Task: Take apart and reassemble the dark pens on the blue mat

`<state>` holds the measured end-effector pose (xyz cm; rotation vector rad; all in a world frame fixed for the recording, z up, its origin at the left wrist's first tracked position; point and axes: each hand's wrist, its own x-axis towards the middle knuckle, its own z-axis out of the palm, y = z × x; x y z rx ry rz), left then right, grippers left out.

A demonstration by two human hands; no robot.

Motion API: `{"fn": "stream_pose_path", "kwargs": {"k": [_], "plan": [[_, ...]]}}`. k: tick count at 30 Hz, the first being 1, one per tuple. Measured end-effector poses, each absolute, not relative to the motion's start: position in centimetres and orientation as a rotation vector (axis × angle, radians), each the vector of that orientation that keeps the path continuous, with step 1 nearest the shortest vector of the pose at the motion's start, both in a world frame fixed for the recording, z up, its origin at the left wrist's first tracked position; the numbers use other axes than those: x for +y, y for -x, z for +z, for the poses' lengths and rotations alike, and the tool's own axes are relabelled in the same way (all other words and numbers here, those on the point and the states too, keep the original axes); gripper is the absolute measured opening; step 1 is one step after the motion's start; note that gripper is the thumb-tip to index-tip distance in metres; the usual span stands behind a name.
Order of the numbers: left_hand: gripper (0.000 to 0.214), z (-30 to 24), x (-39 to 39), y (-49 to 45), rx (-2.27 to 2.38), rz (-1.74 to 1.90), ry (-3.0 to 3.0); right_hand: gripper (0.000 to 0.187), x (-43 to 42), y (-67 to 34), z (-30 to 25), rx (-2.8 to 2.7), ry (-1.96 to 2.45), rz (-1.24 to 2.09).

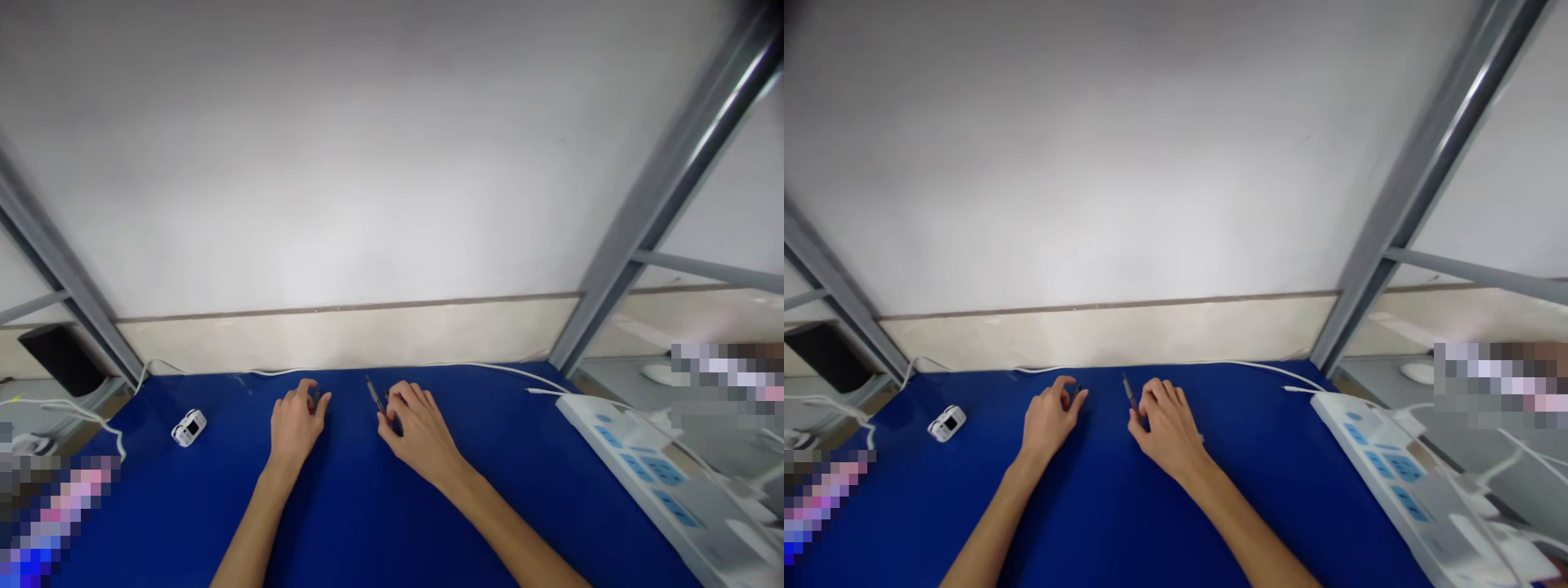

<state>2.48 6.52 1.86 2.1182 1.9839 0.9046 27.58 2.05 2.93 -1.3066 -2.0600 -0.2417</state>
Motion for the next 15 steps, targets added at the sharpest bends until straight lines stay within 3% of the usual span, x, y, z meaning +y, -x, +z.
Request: {"fn": "stream_pose_path", "kwargs": {"k": [7,15], "plan": [[0.028,1.7,5.7,-4.3,1.604,1.349,-1.911,0.007,2.1,-28.4,3.8,-1.808,1.132,-0.171],[0.038,2.8,4.3,-5.9,1.264,1.513,-1.705,0.021,2.3,-28.5,2.6,-1.755,1.236,0.196]]}}
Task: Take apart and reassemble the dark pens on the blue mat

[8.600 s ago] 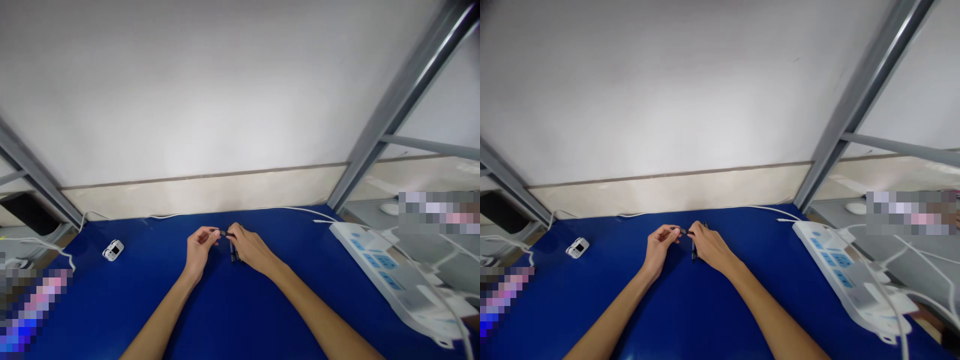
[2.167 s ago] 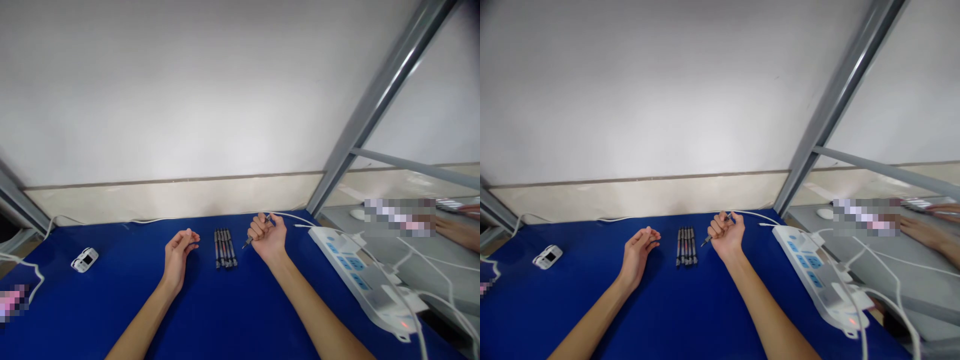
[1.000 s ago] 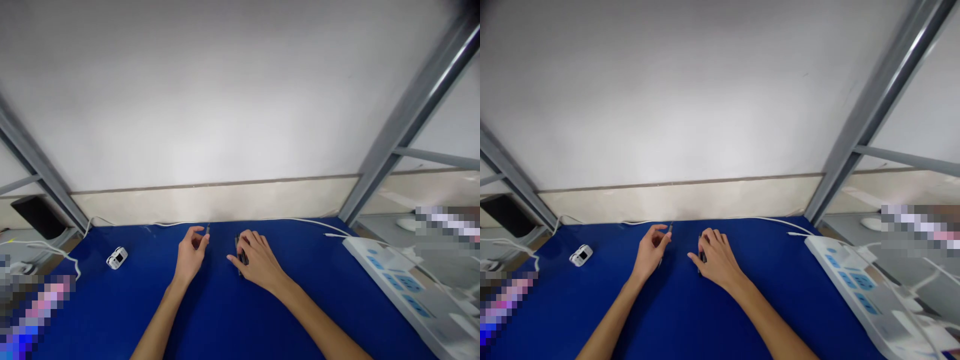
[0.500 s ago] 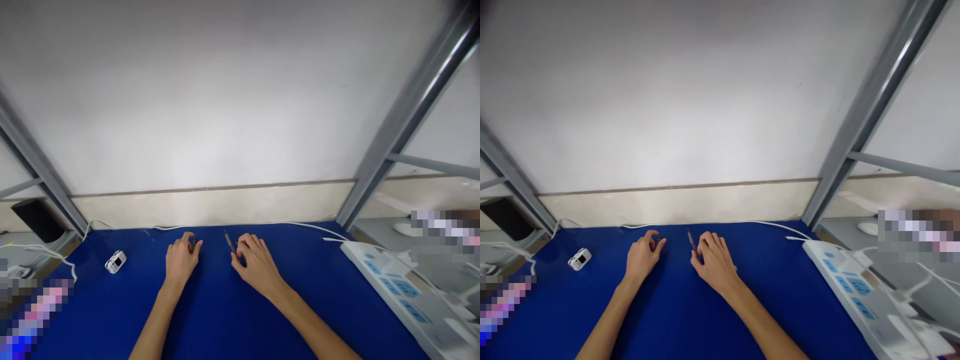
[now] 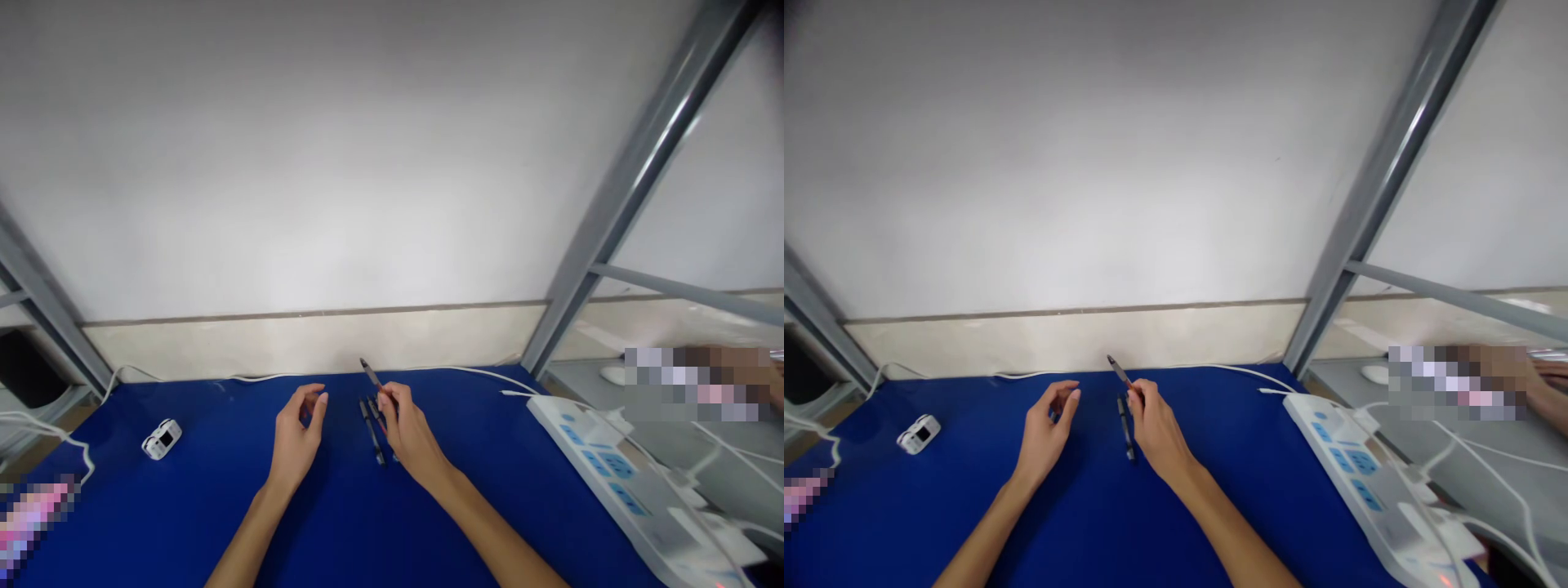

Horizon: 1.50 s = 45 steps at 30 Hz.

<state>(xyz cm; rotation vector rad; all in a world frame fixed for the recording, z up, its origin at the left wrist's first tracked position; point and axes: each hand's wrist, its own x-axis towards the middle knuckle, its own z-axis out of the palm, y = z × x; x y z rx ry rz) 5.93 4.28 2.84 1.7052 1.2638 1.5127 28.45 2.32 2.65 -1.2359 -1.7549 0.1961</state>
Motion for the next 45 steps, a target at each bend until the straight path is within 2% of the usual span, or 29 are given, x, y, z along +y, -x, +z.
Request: {"fn": "stream_pose_path", "kwargs": {"k": [4,7,14,17,22,27,31,37,45], "plan": [[0.053,3.6,3.5,-7.2,0.866,1.394,-1.392,0.024,2.1,-28.3,2.7,-1.975,1.223,0.235],[0.054,3.3,3.5,-7.8,0.755,1.363,-1.233,0.023,2.0,-28.1,2.5,-2.140,1.194,0.186],[0.034,2.2,4.1,-7.4,0.985,1.427,-1.246,0.024,1.7,-27.8,2.0,-2.221,1.194,0.255],[0.037,2.1,4.1,-7.4,1.050,1.449,-1.255,0.025,1.8,-27.8,2.1,-2.200,1.173,0.245],[0.048,2.4,4.0,-7.7,0.826,1.357,-1.153,0.025,2.1,-28.2,2.3,-2.124,1.176,0.239],[0.031,2.3,3.9,-7.6,0.890,1.401,-1.183,0.024,1.9,-28.3,2.5,-2.155,1.167,0.233],[0.047,2.4,3.9,-7.7,0.786,1.340,-1.147,0.026,1.8,-28.2,2.7,-2.153,1.170,0.219],[0.034,2.0,4.0,-7.9,0.906,1.403,-1.176,0.028,1.9,-28.1,3.1,-2.170,1.149,0.185],[0.034,1.9,3.4,-8.7,0.805,1.365,-1.145,0.013,2.2,-28.5,2.6,-2.128,1.185,0.353]]}}
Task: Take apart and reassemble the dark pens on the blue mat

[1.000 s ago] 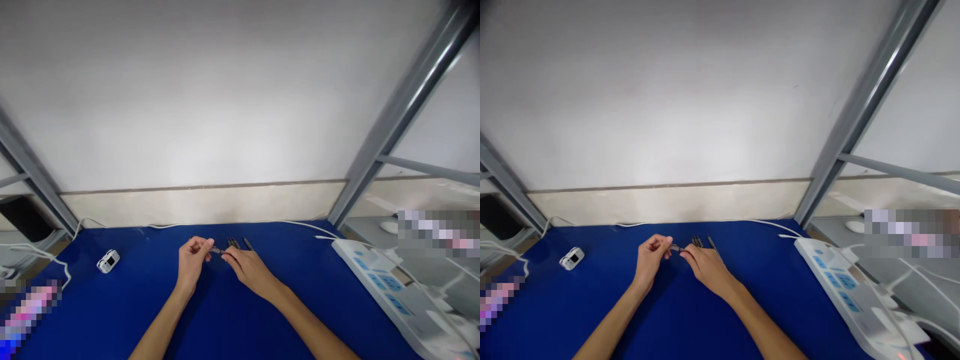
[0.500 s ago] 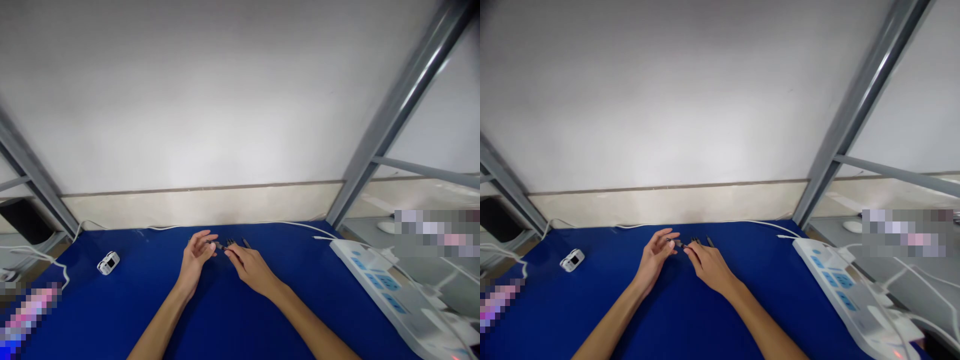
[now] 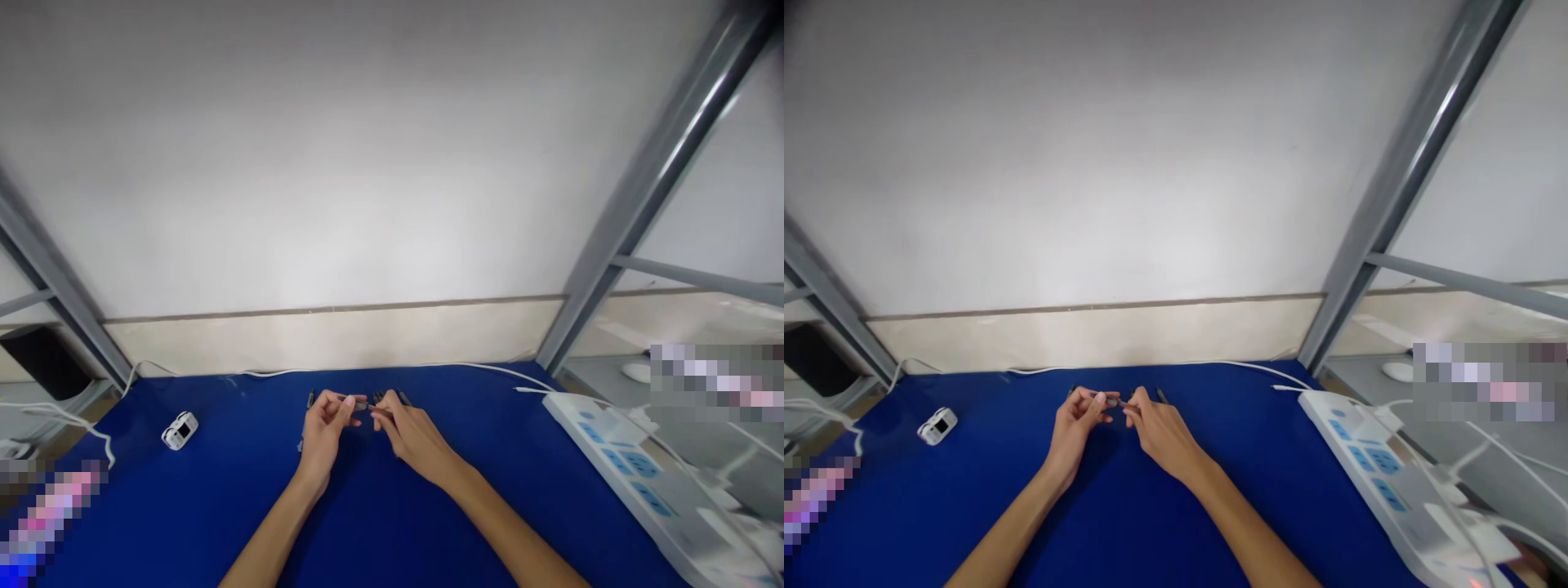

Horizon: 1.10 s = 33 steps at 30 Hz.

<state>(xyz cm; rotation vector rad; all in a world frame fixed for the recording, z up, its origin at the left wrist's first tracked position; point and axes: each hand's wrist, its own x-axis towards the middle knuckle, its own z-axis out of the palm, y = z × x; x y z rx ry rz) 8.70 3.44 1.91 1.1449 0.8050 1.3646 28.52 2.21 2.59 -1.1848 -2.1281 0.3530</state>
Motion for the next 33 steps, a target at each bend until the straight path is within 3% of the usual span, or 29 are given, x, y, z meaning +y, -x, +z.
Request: {"fn": "stream_pose_path", "kwargs": {"k": [6,21,33], "plan": [[0.038,1.4,3.5,-8.9,0.780,1.371,-1.033,0.020,2.4,-28.4,2.5,-2.136,1.201,0.266],[0.045,1.5,3.8,-8.7,0.799,1.410,-0.995,0.015,2.5,-28.8,2.3,-2.142,1.272,0.350],[0.046,1.6,4.5,-7.7,0.797,1.498,-0.887,0.040,2.6,-29.0,2.6,-2.228,1.180,0.084]]}}
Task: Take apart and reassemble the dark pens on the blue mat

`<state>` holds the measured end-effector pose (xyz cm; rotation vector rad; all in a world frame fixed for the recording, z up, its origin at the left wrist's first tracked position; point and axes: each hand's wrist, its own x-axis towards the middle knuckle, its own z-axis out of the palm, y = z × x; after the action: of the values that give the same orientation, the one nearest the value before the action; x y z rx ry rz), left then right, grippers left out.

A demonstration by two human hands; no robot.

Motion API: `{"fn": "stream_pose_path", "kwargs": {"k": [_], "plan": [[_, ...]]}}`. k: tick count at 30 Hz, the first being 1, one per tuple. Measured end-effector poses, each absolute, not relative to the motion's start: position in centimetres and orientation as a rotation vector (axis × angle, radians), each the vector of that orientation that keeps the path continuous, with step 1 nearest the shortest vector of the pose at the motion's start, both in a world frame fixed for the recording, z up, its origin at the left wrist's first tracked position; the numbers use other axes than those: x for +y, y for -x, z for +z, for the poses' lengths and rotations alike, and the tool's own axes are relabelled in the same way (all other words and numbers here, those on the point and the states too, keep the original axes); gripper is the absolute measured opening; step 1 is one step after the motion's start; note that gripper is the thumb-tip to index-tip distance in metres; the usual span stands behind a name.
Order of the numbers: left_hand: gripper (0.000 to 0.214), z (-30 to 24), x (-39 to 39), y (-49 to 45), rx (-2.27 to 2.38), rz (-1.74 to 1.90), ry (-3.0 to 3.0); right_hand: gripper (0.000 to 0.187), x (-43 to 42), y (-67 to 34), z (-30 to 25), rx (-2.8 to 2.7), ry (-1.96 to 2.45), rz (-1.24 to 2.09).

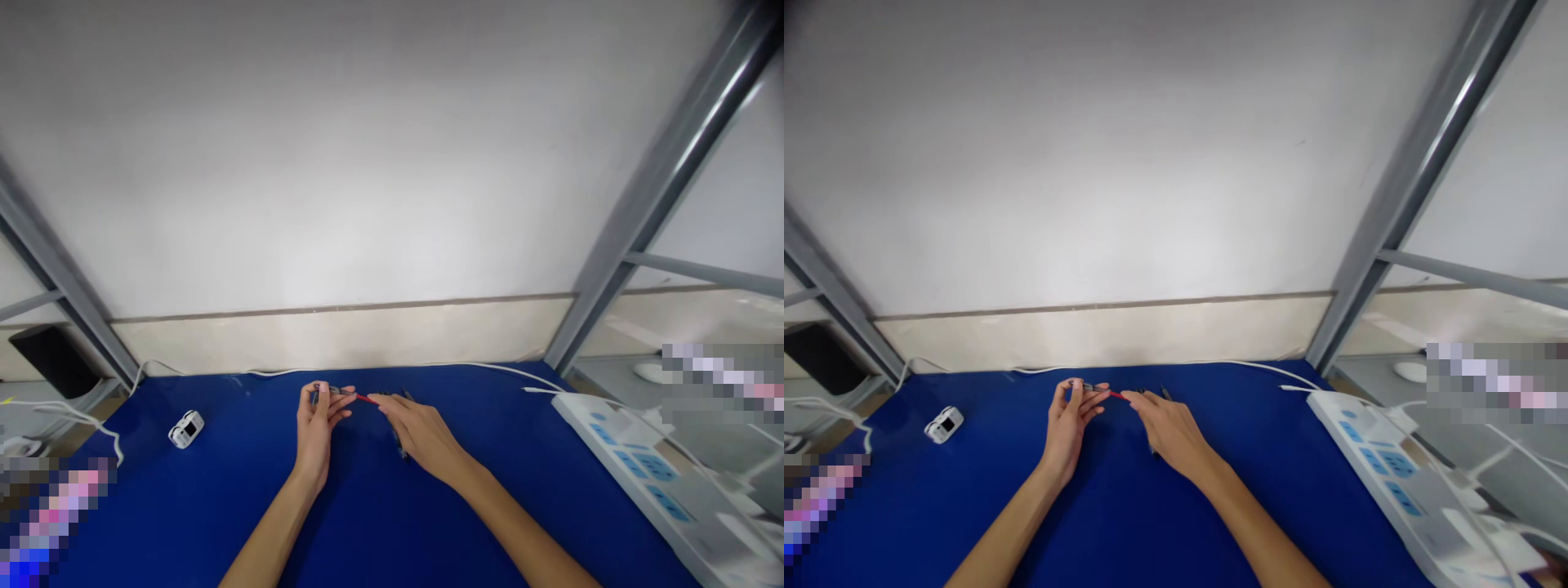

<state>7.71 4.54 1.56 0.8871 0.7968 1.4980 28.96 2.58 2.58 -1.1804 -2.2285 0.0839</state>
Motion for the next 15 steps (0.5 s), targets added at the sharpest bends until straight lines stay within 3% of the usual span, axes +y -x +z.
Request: {"fn": "stream_pose_path", "kwargs": {"k": [6,15], "plan": [[0.044,1.66,4.48,-7.86,0.788,1.476,-0.907,0.049,2.56,-29.00,2.97,-2.284,1.181,0.086],[0.046,1.63,4.46,-7.59,0.828,1.565,-0.887,0.034,2.28,-28.78,3.19,-2.130,1.276,0.161]]}}
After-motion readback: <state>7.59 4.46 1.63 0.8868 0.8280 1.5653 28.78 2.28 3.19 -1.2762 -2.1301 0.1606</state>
